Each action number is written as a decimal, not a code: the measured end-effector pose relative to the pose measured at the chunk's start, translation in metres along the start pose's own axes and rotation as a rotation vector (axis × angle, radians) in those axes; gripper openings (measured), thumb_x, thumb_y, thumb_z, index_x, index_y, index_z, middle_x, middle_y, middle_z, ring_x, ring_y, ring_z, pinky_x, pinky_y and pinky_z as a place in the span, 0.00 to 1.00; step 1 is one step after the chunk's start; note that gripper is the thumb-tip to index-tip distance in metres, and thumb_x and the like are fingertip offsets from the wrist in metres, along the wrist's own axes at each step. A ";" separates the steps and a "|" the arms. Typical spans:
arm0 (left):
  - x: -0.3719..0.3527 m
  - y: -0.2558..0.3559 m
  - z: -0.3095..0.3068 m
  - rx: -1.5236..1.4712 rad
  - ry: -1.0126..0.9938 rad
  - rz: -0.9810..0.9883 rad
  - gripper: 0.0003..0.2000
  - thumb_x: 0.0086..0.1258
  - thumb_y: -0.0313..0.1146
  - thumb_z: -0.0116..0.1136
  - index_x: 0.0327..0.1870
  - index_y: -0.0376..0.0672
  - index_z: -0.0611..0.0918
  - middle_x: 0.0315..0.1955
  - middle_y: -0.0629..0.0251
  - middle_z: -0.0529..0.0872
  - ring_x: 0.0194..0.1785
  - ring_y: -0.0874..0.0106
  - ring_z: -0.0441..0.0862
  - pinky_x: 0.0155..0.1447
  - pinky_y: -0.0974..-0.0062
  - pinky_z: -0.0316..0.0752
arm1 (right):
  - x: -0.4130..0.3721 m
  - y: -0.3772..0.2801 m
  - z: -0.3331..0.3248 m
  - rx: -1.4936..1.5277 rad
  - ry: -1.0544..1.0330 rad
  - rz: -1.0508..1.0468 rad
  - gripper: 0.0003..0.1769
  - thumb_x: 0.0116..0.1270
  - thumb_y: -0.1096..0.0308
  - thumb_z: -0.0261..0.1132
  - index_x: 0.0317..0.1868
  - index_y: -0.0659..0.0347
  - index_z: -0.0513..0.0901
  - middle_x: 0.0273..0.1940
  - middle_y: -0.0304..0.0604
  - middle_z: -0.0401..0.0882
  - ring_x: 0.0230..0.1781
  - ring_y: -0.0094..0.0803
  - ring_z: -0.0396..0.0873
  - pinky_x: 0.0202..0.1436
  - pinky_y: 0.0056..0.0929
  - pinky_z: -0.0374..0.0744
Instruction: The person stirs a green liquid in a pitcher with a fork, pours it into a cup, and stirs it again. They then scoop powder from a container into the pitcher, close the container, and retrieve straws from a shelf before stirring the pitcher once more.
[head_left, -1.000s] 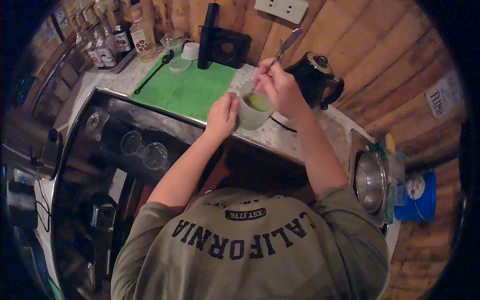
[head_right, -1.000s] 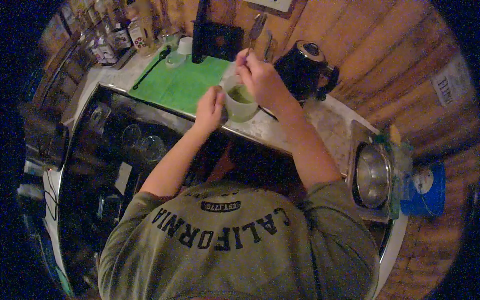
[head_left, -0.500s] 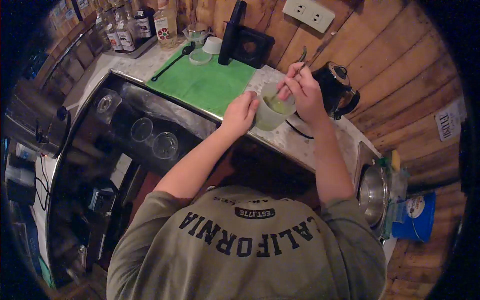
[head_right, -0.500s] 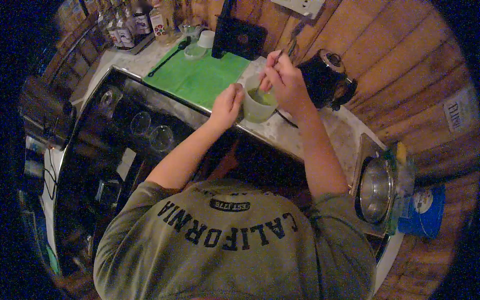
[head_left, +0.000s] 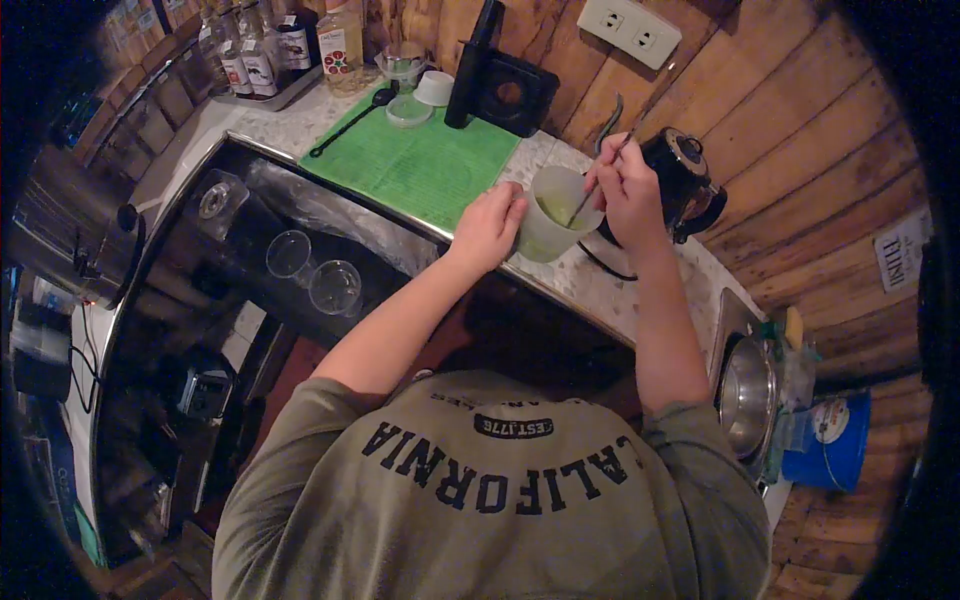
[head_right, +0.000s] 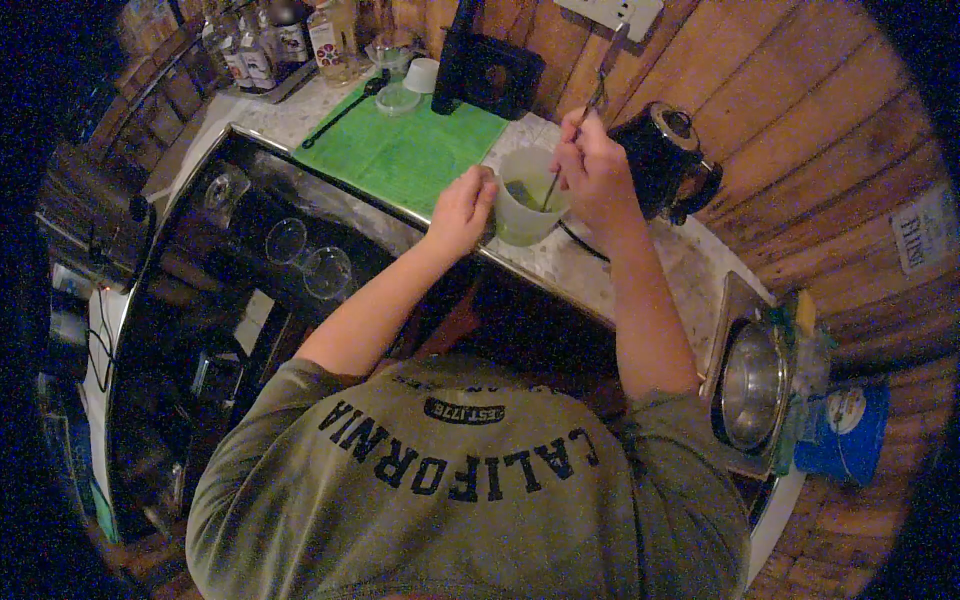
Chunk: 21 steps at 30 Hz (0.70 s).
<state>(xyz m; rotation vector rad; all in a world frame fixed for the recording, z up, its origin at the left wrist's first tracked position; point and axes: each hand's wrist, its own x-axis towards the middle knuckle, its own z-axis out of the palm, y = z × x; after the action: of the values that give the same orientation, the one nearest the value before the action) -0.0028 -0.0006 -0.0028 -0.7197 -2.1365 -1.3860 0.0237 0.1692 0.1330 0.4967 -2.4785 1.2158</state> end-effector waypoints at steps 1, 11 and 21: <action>0.000 0.000 0.000 -0.001 0.005 -0.003 0.11 0.72 0.37 0.47 0.44 0.37 0.74 0.36 0.49 0.80 0.42 0.50 0.77 0.46 0.58 0.72 | 0.001 0.002 0.001 0.132 -0.033 0.006 0.02 0.72 0.74 0.49 0.40 0.63 0.65 0.29 0.44 0.78 0.22 0.21 0.75 0.27 0.19 0.74; -0.001 -0.004 0.003 -0.008 0.007 -0.004 0.10 0.72 0.37 0.47 0.43 0.38 0.74 0.34 0.49 0.80 0.41 0.50 0.77 0.44 0.58 0.72 | -0.002 0.001 0.003 0.305 -0.051 0.008 0.03 0.71 0.73 0.52 0.42 0.62 0.67 0.28 0.44 0.78 0.25 0.26 0.79 0.30 0.25 0.77; 0.001 0.001 0.001 -0.037 -0.001 -0.018 0.11 0.72 0.37 0.47 0.43 0.38 0.74 0.34 0.49 0.81 0.41 0.50 0.77 0.45 0.57 0.71 | 0.001 0.004 0.004 0.209 -0.017 -0.029 0.02 0.72 0.74 0.51 0.39 0.61 0.66 0.30 0.42 0.78 0.25 0.20 0.77 0.29 0.18 0.75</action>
<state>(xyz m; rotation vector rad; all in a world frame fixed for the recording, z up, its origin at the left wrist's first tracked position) -0.0022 0.0005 -0.0017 -0.7170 -2.1283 -1.4390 0.0202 0.1686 0.1285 0.5961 -2.3610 1.4723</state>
